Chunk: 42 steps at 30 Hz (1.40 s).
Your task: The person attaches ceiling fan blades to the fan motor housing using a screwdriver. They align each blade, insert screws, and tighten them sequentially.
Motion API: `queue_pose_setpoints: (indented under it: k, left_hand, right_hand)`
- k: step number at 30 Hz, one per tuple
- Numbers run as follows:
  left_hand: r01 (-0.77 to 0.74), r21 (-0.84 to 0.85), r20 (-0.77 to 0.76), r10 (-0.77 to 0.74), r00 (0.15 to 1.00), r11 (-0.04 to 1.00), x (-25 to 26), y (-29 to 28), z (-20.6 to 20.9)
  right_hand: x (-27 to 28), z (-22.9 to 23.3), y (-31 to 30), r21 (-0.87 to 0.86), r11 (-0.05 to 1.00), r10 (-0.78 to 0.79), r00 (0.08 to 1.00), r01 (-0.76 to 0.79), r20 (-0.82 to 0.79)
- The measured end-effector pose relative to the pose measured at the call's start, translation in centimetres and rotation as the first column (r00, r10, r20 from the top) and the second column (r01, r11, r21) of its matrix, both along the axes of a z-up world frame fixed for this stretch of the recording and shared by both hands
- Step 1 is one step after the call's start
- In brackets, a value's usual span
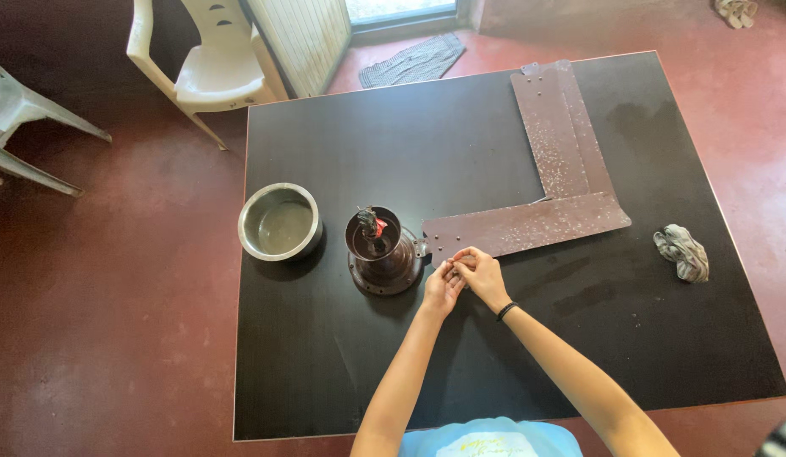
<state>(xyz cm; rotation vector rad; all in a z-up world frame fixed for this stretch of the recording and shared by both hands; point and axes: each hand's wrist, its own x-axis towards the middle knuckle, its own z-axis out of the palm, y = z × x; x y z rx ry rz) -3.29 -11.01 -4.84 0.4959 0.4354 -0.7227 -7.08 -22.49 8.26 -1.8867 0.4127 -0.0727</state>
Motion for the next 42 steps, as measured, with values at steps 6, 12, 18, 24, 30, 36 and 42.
queue_pose_setpoints:
  k: [6, 12, 18, 24, 30, 36, 42]
  left_hand:
    - [-0.071, 0.188, 0.117, 0.049, 0.992, 0.98, -0.1, 3.7, -1.3]
    - [0.003, 0.419, 0.118, -0.058, 0.991, 0.908, 0.3, 6.5, -2.3]
    - [0.103, 0.531, 0.135, -0.203, 0.97, 0.841, 0.4, 6.9, -2.2]
    - [0.141, 0.555, 0.125, -0.25, 0.96, 0.82, 0.0, 6.7, -2.1]
    - [0.156, 0.555, 0.113, -0.26, 0.959, 0.817, -0.2, 6.8, -2.5]
    - [0.16, 0.557, 0.104, -0.259, 0.96, 0.815, -0.3, 7.1, -2.0]
    - [0.155, 0.554, 0.098, -0.248, 0.964, 0.818, -0.2, 7.3, -2.6]
  right_hand:
    - [3.3, -3.0, -0.6, 0.083, 0.994, 0.062, 0.997, -0.065, 0.034]
    - [7.6, -7.5, 1.4, -0.164, 0.962, 0.21, 0.976, -0.217, -0.057]
    - [10.3, -10.8, 2.7, -0.294, 0.904, 0.294, 0.951, -0.31, -0.096]
    - [11.2, -11.1, 3.2, -0.358, 0.867, 0.313, 0.938, -0.346, -0.149]
    - [11.1, -9.8, 3.6, -0.352, 0.87, 0.311, 0.939, -0.344, -0.148]
    - [10.8, -9.4, 4.1, -0.387, 0.862, 0.303, 0.945, -0.326, -0.122]
    - [10.7, -9.0, 4.1, -0.438, 0.838, 0.337, 0.94, -0.325, -0.054]
